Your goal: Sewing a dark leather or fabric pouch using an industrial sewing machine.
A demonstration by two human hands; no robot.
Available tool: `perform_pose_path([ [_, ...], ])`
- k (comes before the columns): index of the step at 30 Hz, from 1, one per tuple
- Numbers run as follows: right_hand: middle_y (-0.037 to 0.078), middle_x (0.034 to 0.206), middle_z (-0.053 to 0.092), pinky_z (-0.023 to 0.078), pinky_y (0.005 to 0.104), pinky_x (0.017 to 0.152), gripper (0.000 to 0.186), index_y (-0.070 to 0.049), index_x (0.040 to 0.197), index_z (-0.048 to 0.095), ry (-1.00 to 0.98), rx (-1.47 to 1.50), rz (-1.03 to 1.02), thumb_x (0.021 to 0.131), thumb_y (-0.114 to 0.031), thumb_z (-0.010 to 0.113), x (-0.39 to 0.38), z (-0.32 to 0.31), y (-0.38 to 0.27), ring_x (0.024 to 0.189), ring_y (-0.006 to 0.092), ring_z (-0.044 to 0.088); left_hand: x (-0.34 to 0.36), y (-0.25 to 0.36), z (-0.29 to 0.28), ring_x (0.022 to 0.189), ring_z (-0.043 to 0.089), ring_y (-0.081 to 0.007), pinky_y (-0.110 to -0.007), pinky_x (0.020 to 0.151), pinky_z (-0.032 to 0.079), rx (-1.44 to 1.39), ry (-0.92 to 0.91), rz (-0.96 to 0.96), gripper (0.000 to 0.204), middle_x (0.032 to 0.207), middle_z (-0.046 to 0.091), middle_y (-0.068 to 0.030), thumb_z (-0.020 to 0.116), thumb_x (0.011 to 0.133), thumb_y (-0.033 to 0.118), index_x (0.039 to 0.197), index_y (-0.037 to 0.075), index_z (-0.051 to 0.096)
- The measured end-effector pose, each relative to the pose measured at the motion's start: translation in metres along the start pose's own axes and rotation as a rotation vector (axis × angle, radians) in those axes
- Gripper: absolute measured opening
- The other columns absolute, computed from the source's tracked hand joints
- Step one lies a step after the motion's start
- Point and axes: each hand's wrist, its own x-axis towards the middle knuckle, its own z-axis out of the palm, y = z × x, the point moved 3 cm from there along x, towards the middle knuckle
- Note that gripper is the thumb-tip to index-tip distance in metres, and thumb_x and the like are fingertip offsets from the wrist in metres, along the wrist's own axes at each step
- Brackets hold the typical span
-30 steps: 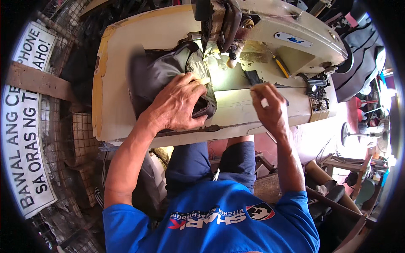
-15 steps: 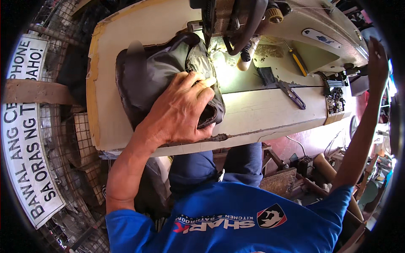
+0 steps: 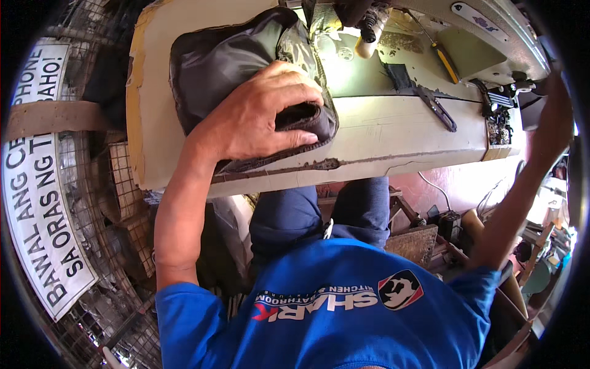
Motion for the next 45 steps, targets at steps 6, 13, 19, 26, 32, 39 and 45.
perform_pose_path([
  [6, 0.015, 0.076, 0.066, 0.053, 0.035, 0.058, 0.013, -0.003, 0.099, 0.072, -0.87, 0.812, 0.19, 0.086, -0.003, 0.074, -0.226, -0.012, -0.222, 0.064, 0.0249, 0.066, -0.001, 0.0, -0.004, 0.12, 0.057, -0.0304, -0.043, 0.106, 0.044, -0.046, 0.006, 0.013, 0.046, 0.119, 0.067, -0.0116, 0.084, 0.078, 0.028, 0.114, 0.005, 0.068],
  [13, 0.016, 0.065, 0.066, 0.052, 0.0347, 0.054, 0.012, -0.002, 0.099, 0.069, -0.877, 0.88, 0.473, 0.092, -0.012, 0.069, -0.22, 0.015, -0.293, 0.056, 0.0234, 0.069, -0.004, -0.002, -0.004, 0.115, 0.058, -0.0288, -0.041, 0.103, 0.044, -0.093, 0.017, 0.002, 0.047, 0.112, 0.066, -0.0109, 0.085, 0.077, 0.026, 0.115, 0.005, 0.068],
  [19, 0.001, 0.066, 0.063, 0.046, 0.023, 0.05, 0.014, 0.0, 0.102, 0.069, -1.041, 1.205, 0.928, 0.098, -0.013, 0.065, -0.256, 0.017, -0.276, 0.057, 0.0052, 0.056, -0.004, -0.001, -0.001, 0.11, 0.058, -0.0306, -0.041, 0.101, 0.046, -0.047, 0.058, 0.033, 0.043, 0.108, 0.066, -0.0106, 0.086, 0.074, 0.024, 0.108, 0.005, 0.068],
  [26, 0.014, 0.072, 0.065, 0.051, 0.0342, 0.054, 0.009, -0.003, 0.104, 0.061, -0.761, 0.707, 0.376, 0.096, -0.005, 0.063, -0.255, 0.002, -0.252, 0.058, 0.0223, 0.064, -0.005, -0.004, 0.003, 0.107, 0.057, -0.0312, -0.041, 0.098, 0.046, -0.009, 0.067, 0.058, 0.043, 0.104, 0.064, -0.0107, 0.085, 0.076, 0.025, 0.109, 0.005, 0.068],
  [32, 0.011, 0.072, 0.063, 0.052, 0.0355, 0.052, 0.032, -0.001, 0.119, 0.057, -0.796, 0.886, -0.048, 0.091, -0.008, 0.071, -0.267, -0.025, -0.304, 0.058, 0.0253, 0.065, -0.007, -0.007, -0.001, 0.107, 0.057, -0.0307, -0.04, 0.097, 0.046, -0.027, 0.074, 0.058, 0.049, 0.105, 0.062, -0.014, 0.082, 0.081, 0.038, 0.112, 0.003, 0.068],
  [39, 0.018, 0.085, 0.074, 0.052, 0.0326, 0.053, 0.059, 0.002, 0.148, 0.037, -1.11, 1.153, 0.587, 0.097, -0.011, 0.063, -0.266, 0.008, -0.323, 0.059, 0.017, 0.068, -0.008, -0.016, -0.003, 0.11, 0.06, -0.0289, -0.038, 0.099, 0.046, -0.142, 0.066, -0.015, 0.053, 0.111, 0.063, -0.0149, 0.081, 0.083, 0.039, 0.115, 0.0, 0.067],
  [45, 0.008, 0.079, 0.07, 0.046, 0.0252, 0.047, 0.029, 0.005, 0.124, 0.054, -1.092, 1.443, 0.966, 0.105, -0.017, 0.056, -0.258, 0.029, -0.344, 0.052, 0.0102, 0.059, -0.008, -0.021, -0.008, 0.112, 0.062, -0.0286, -0.036, 0.1, 0.047, -0.271, 0.087, -0.085, 0.056, 0.118, 0.064, -0.0153, 0.081, 0.084, 0.04, 0.12, 0.0, 0.066],
])
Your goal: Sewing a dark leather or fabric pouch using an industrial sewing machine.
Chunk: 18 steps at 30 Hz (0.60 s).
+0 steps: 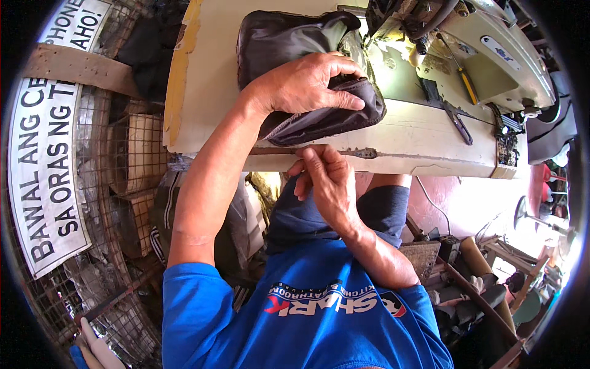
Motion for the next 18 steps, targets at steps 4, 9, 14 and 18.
perform_pose_path([
  [4, 0.006, 0.072, 0.064, 0.048, 0.0275, 0.049, 0.017, 0.0, 0.104, 0.061, 0.006, -0.203, -0.027, 0.105, -0.016, 0.055, -0.014, -0.027, -0.002, 0.054, 0.0126, 0.061, -0.001, 0.004, 0.005, 0.113, 0.06, -0.0297, -0.037, 0.102, 0.046, 0.125, -0.033, 0.047, 0.052, 0.117, 0.063, -0.0154, 0.082, 0.083, 0.039, 0.116, 0.002, 0.067],
  [9, 0.012, 0.07, 0.058, 0.053, 0.0371, 0.053, 0.02, -0.005, 0.115, 0.064, 0.089, -1.039, -0.586, 0.095, -0.007, 0.065, -0.045, -0.048, -0.012, 0.056, 0.0281, 0.063, 0.0, 0.006, 0.011, 0.112, 0.058, -0.031, -0.039, 0.101, 0.045, 0.189, -0.034, 0.084, 0.048, 0.111, 0.061, -0.0148, 0.083, 0.08, 0.033, 0.113, 0.003, 0.067],
  [14, 0.004, 0.081, 0.05, 0.052, 0.0326, 0.06, 0.051, -0.001, 0.124, 0.066, -0.083, -1.305, -1.019, 0.073, -0.006, 0.068, -0.024, -0.023, -0.034, 0.071, 0.0196, 0.058, -0.001, 0.009, 0.012, 0.111, 0.058, -0.0316, -0.039, 0.101, 0.045, 0.201, -0.019, 0.111, 0.046, 0.11, 0.061, -0.0148, 0.083, 0.079, 0.031, 0.113, 0.004, 0.067],
  [18, 0.005, 0.088, 0.05, 0.051, 0.033, 0.065, 0.043, -0.002, 0.114, 0.068, -0.17, -1.467, -1.048, 0.073, -0.015, 0.066, 0.012, -0.012, -0.044, 0.082, 0.0203, 0.057, 0.0, 0.009, 0.012, 0.11, 0.058, -0.0326, -0.039, 0.101, 0.045, 0.218, -0.034, 0.09, 0.045, 0.109, 0.061, -0.0151, 0.082, 0.078, 0.029, 0.113, 0.004, 0.067],
])
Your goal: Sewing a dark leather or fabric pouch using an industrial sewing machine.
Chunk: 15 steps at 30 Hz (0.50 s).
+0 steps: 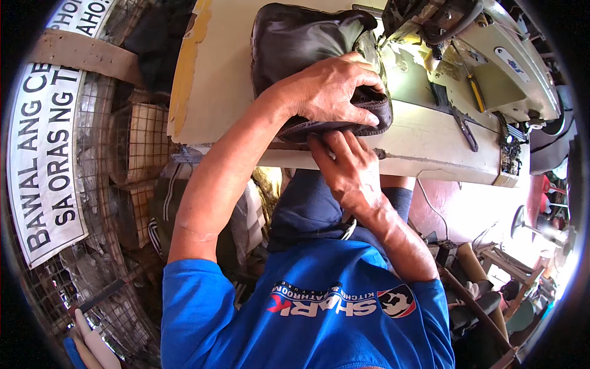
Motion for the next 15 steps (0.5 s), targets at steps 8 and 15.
perform_pose_path([
  [8, 0.008, 0.091, 0.051, 0.051, 0.0362, 0.071, 0.022, -0.004, 0.095, 0.062, -0.138, -0.099, -0.103, 0.077, -0.015, 0.064, 0.011, 0.006, 0.002, 0.086, 0.0231, 0.057, 0.0, 0.0, 0.0, 0.111, 0.058, -0.0326, -0.039, 0.101, 0.045, -0.02, 0.009, 0.009, 0.046, 0.11, 0.06, -0.0158, 0.082, 0.078, 0.029, 0.114, 0.004, 0.067],
  [15, 0.01, 0.089, 0.051, 0.05, 0.0393, 0.067, 0.013, -0.004, 0.091, 0.057, -0.41, 0.363, -0.148, 0.083, -0.012, 0.063, -0.04, -0.038, 0.0, 0.08, 0.0254, 0.058, 0.0, -0.002, 0.002, 0.114, 0.057, -0.0329, -0.04, 0.102, 0.045, -0.052, -0.008, -0.023, 0.046, 0.111, 0.062, -0.0158, 0.082, 0.079, 0.03, 0.114, 0.005, 0.067],
])
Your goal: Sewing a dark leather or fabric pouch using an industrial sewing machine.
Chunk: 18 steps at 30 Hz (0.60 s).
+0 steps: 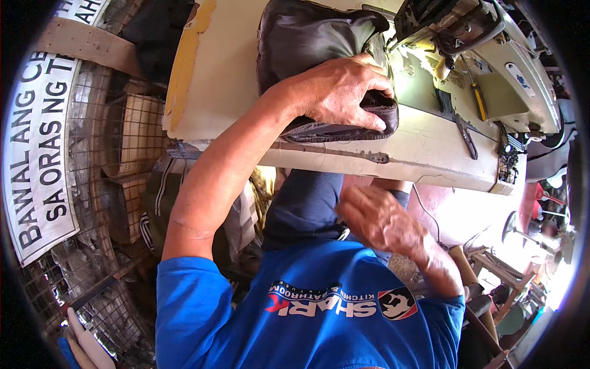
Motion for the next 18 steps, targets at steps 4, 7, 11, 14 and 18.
perform_pose_path([
  [4, 0.011, 0.081, 0.053, 0.051, 0.042, 0.063, 0.013, -0.002, 0.087, 0.057, -0.083, 0.389, 0.007, 0.085, -0.01, 0.068, -0.024, 0.005, -0.011, 0.073, 0.0288, 0.06, -0.001, 0.001, 0.0, 0.111, 0.056, -0.0324, -0.04, 0.101, 0.045, 0.038, 0.008, 0.074, 0.045, 0.108, 0.063, -0.0146, 0.082, 0.079, 0.03, 0.113, 0.005, 0.067],
  [7, 0.011, 0.079, 0.054, 0.051, 0.0427, 0.062, 0.016, -0.002, 0.086, 0.059, 0.047, 0.343, 0.126, 0.086, -0.012, 0.071, -0.024, -0.007, -0.001, 0.073, 0.0302, 0.062, 0.0, 0.004, 0.0, 0.106, 0.055, -0.0328, -0.042, 0.098, 0.045, 0.024, 0.02, 0.091, 0.044, 0.107, 0.063, -0.0134, 0.081, 0.078, 0.027, 0.114, 0.007, 0.065],
  [11, 0.011, 0.08, 0.057, 0.051, 0.0423, 0.063, 0.015, -0.003, 0.089, 0.063, 0.313, 0.159, 0.354, 0.086, -0.012, 0.074, -0.034, -0.031, 0.015, 0.074, 0.0306, 0.062, 0.002, 0.01, -0.001, 0.106, 0.053, -0.0313, -0.044, 0.099, 0.044, 0.092, -0.015, 0.142, 0.058, 0.107, 0.063, -0.0123, 0.078, 0.072, 0.022, 0.127, 0.011, 0.065],
  [14, 0.011, 0.087, 0.061, 0.051, 0.042, 0.068, 0.014, -0.002, 0.092, 0.064, 0.412, 0.174, 0.505, 0.084, -0.008, 0.074, -0.049, -0.034, 0.027, 0.08, 0.0318, 0.063, 0.003, 0.015, -0.004, 0.108, 0.053, -0.0311, -0.043, 0.103, 0.043, 0.08, -0.075, 0.146, 0.056, 0.109, 0.062, -0.0109, 0.078, 0.073, 0.021, 0.126, 0.01, 0.065],
  [18, 0.013, 0.098, 0.063, 0.051, 0.0435, 0.081, 0.024, -0.003, 0.103, 0.065, 0.614, -0.063, 0.442, 0.08, -0.005, 0.072, -0.059, -0.031, 0.045, 0.092, 0.0346, 0.06, 0.015, 0.026, -0.007, 0.112, 0.053, -0.0305, -0.042, 0.104, 0.043, 0.162, -0.218, 0.095, 0.048, 0.113, 0.06, -0.0094, 0.081, 0.075, 0.015, 0.118, 0.005, 0.065],
])
